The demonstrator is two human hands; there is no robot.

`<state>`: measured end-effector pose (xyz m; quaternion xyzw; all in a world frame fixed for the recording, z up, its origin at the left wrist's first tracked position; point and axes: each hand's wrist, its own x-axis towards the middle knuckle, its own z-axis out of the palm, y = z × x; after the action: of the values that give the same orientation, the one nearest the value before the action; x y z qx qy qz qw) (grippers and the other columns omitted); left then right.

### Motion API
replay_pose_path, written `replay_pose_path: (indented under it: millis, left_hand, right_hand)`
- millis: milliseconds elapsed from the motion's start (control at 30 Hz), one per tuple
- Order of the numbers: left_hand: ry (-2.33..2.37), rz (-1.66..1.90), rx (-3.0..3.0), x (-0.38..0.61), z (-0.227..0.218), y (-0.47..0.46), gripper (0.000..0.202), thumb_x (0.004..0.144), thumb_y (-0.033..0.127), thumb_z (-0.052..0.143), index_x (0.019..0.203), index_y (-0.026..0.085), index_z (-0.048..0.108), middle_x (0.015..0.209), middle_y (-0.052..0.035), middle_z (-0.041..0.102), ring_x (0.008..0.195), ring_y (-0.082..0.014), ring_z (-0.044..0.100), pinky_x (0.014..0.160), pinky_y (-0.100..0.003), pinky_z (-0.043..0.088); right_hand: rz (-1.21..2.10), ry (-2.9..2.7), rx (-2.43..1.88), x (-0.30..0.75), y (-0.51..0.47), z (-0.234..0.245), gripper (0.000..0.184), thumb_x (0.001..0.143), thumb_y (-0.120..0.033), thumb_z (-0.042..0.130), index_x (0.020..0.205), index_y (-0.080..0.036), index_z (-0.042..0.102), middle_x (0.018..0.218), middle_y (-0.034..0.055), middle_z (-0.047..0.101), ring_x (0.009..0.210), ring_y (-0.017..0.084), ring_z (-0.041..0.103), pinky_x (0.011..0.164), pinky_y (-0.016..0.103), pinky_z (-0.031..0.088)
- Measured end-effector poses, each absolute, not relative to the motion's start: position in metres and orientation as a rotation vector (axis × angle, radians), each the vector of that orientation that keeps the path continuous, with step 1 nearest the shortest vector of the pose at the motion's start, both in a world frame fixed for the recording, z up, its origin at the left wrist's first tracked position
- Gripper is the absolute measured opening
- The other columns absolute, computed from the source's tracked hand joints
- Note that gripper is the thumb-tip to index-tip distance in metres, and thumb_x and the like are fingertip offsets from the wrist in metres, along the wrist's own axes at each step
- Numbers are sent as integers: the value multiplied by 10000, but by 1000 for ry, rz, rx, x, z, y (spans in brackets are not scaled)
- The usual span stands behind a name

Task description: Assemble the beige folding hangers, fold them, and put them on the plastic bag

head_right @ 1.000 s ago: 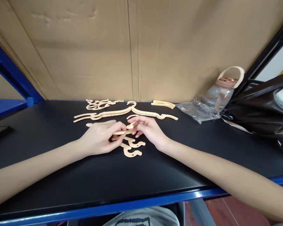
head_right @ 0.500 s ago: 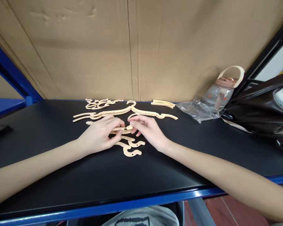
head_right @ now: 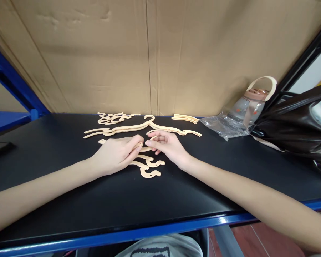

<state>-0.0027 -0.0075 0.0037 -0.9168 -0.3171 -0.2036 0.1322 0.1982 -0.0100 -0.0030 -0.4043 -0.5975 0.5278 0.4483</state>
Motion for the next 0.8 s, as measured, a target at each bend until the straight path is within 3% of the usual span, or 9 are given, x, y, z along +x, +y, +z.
replay_pose_path:
  millis: [133,367,800]
  left_hand:
    - [-1034,-597,-2679,-2,4,-8,136,961,263,318,892,190,411,612,35,570,494,-131,529,470,-228,303]
    - [-957,-621,-2654,-3,3,-8,134,935,308,388,897,189,436,702,6,581,577,-139,557,497,-229,343]
    - [-935,-502,-2785,-4,1,-5,194,990,328,283,940,185,404,769,-19,594,611,-160,577,486,-242,369]
  right_hand:
    - [1310,-1494,-981,198,-10,-3,268,704,-271,766,932,-173,665,788,-19,647,663,80,579,599,221,491]
    - [1315,-1515,-945,199,-8,-5,183,715,-284,763,851,-181,695,803,-11,664,694,85,587,592,212,489]
    - [1346,-1520,-943,199,-8,-6,229,716,-248,758,931,-200,694,849,-10,681,710,84,590,604,211,493]
